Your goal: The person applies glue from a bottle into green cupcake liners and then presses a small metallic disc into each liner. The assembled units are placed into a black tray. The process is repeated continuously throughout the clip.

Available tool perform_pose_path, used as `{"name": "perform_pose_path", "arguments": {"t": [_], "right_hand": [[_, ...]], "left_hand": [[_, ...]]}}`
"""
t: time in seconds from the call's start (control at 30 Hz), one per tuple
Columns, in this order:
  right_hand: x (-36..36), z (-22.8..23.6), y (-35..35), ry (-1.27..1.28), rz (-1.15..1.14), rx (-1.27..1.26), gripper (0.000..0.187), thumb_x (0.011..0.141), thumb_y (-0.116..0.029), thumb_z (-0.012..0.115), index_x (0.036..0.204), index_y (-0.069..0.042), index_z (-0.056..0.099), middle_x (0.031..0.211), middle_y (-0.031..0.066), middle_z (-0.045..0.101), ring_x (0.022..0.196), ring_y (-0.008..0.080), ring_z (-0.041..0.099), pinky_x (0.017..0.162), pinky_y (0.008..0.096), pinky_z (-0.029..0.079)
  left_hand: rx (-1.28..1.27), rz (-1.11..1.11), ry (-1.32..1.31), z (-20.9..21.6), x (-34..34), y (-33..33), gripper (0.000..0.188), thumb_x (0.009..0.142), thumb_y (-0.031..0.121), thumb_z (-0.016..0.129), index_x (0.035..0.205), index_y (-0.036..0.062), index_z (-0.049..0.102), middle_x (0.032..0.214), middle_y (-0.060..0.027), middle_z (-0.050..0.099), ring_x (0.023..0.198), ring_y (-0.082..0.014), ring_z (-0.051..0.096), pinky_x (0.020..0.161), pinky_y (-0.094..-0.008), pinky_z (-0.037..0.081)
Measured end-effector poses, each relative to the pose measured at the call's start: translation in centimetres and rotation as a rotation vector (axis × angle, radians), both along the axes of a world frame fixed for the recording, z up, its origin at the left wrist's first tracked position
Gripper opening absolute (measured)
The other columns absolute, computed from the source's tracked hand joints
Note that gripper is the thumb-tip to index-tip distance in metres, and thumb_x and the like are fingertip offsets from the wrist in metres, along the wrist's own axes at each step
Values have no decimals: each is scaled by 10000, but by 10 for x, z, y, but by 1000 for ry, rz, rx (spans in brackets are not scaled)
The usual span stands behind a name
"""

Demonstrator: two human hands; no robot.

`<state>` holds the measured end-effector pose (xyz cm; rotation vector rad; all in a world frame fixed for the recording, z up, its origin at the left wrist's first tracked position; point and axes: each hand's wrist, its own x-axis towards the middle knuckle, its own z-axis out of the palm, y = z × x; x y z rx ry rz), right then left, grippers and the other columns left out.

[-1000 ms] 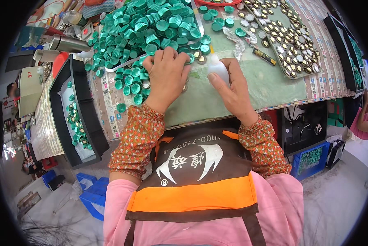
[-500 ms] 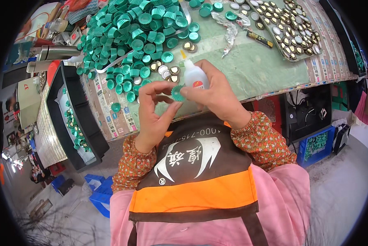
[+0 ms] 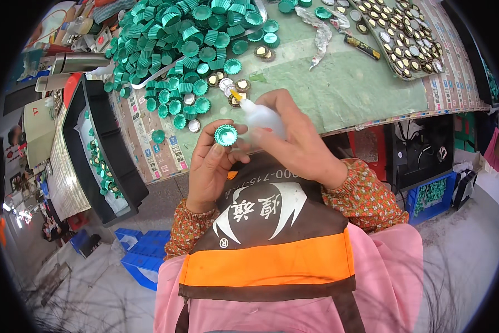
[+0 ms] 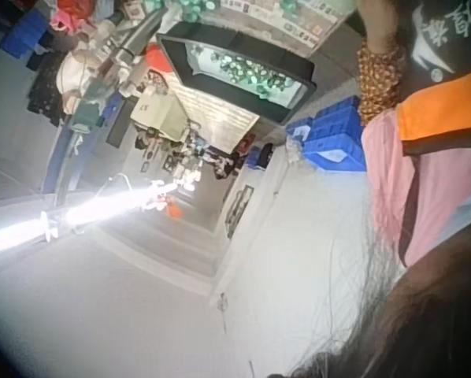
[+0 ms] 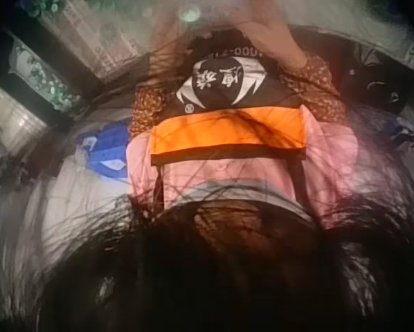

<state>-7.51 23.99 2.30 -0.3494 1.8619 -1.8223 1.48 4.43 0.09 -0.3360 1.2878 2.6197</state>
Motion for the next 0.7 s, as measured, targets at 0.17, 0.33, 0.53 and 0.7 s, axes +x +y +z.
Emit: {"name": "perform_pose_path", "arguments": {"t": [0.17,0.33,0.53,0.7], "right_hand": [[-4,2,17,445,110,64,419,883,-126,733,1255,2,590,1026,134,664,846,227,660,745,329,520],[5,13,20,590,150,8,405,807,-115,791,1156,1,622,950,160,679,769,315,688,660,358,535],[10,12,15,614,150,-50,290,784,-98,798,1024,-24,652,825,117,677,653,292,672,574,355,521],[10,16,11,638,168,-49,231,789,-80,774,979,-36,650,775,97,660,629,298,659,550,375,507]], "left_hand": [[230,73,-104,4,11,-9,552,1026,204,565,1505,41,345,1288,-161,563,1020,-214,622,848,-367,584],[315,105,-140,0,16,-9,603,1023,197,569,1540,44,297,1289,-162,552,997,-209,614,847,-368,593],[171,44,-164,-2,21,-12,582,1039,251,561,1530,35,336,1275,-177,603,1002,-171,637,891,-349,584],[151,32,-179,2,21,-12,557,1049,258,549,1521,32,358,1270,-181,614,991,-156,646,896,-342,582]]}}
